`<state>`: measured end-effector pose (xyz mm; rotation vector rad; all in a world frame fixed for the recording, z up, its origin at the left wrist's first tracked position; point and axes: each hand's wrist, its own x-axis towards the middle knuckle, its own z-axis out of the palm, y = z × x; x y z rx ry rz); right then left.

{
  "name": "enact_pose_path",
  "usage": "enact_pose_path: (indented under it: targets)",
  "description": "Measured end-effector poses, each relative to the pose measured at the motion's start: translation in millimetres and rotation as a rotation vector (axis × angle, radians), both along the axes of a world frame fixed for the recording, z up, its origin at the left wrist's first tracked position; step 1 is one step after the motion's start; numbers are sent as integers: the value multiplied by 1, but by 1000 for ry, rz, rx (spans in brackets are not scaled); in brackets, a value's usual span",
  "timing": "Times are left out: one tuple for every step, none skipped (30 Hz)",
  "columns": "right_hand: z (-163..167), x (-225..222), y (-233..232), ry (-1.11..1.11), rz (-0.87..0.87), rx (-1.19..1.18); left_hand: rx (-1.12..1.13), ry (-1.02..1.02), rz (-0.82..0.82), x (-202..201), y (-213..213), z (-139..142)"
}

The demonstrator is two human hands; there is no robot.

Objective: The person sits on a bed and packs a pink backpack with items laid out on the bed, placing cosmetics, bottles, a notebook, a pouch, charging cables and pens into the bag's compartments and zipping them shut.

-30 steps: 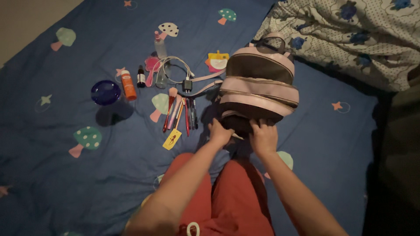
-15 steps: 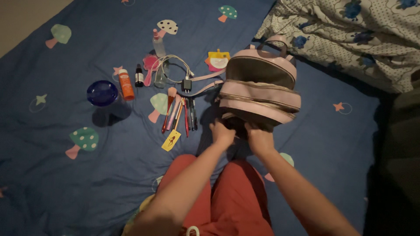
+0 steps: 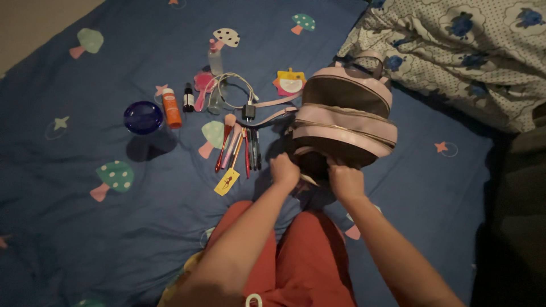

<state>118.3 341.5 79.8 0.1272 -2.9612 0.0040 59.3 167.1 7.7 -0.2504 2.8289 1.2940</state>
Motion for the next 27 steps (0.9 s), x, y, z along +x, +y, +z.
enact_pose_path:
  targets:
    - [-2, -1, 2, -37, -28, 21, -84, -8, -68, 0, -3, 0]
    - [-3, -5, 5, -22, -44, 30, -169, -14, -136, -3, -4, 0]
    - [-5, -7, 8, -12, -61, 38, -232, 47, -206, -2, -3, 3]
    - [-7, -7, 10, -5, -79, 45, -297, 106, -278, 1, 1, 6]
    - [-8, -8, 13, 22, -66, 40, -362, 166, -349, 3, 5, 11]
    - [-7, -11, 18, 49, -55, 35, -343, 194, -348, 5, 10, 17]
    - [-8, -12, 21, 73, -43, 29, -324, 219, -347, 8, 13, 22]
    - [-8, -13, 22, 103, -30, 10, -305, 244, -344, 10, 14, 28]
    - [-8, -15, 23, 137, -16, -9, -280, 154, -337, 9, 15, 36]
    - [-7, -17, 25, 171, -2, -26, -254, 65, -329, 5, 16, 44]
    - [-7, -17, 27, 145, -12, -12, -227, -29, -320, 3, 17, 52]
    - [-5, -18, 28, 121, -20, 1, -138, -166, -260, -1, 20, 61]
    - [-3, -21, 29, 103, -27, 14, -49, -297, -198, -9, 27, 71]
    - [-1, -22, 30, 132, 0, -14, 41, -431, -134, -12, 32, 80]
    - [2, -22, 30, 158, 23, -43, 66, -470, -138, -12, 36, 86]
    - [4, -21, 29, 183, 46, -72, 91, -509, -143, -10, 40, 91]
    - [7, -21, 27, 138, 31, -51, 118, -549, -147, -9, 42, 94]
    - [11, -21, 24, 95, 15, -30, 31, -534, -258, -7, 39, 96]
    - [15, -22, 21, 54, 0, -9, -56, -512, -367, -5, 34, 96]
    - [19, -21, 17, 25, -12, -11, -144, -487, -472, -3, 29, 96]
    - [24, -20, 12, -4, -25, -13, -138, -433, -455, -1, 24, 96]
    - [29, -19, 7, -32, -38, -15, -131, -378, -440, 0, 19, 95]
    - [34, -18, 3, -27, -52, -63, -125, -325, -424, 2, 15, 94]
    - [38, -15, -2, -23, -67, -110, -32, -285, -406, 4, 11, 93]
    - [42, -13, -5, -19, -83, -157, 60, -244, -387, 5, 9, 92]
    - [45, -10, -9, -8, -108, -246, 153, -202, -367, 5, 8, 91]
    - [47, -7, -13, 3, -133, -334, 172, -177, -348, 5, 9, 90]
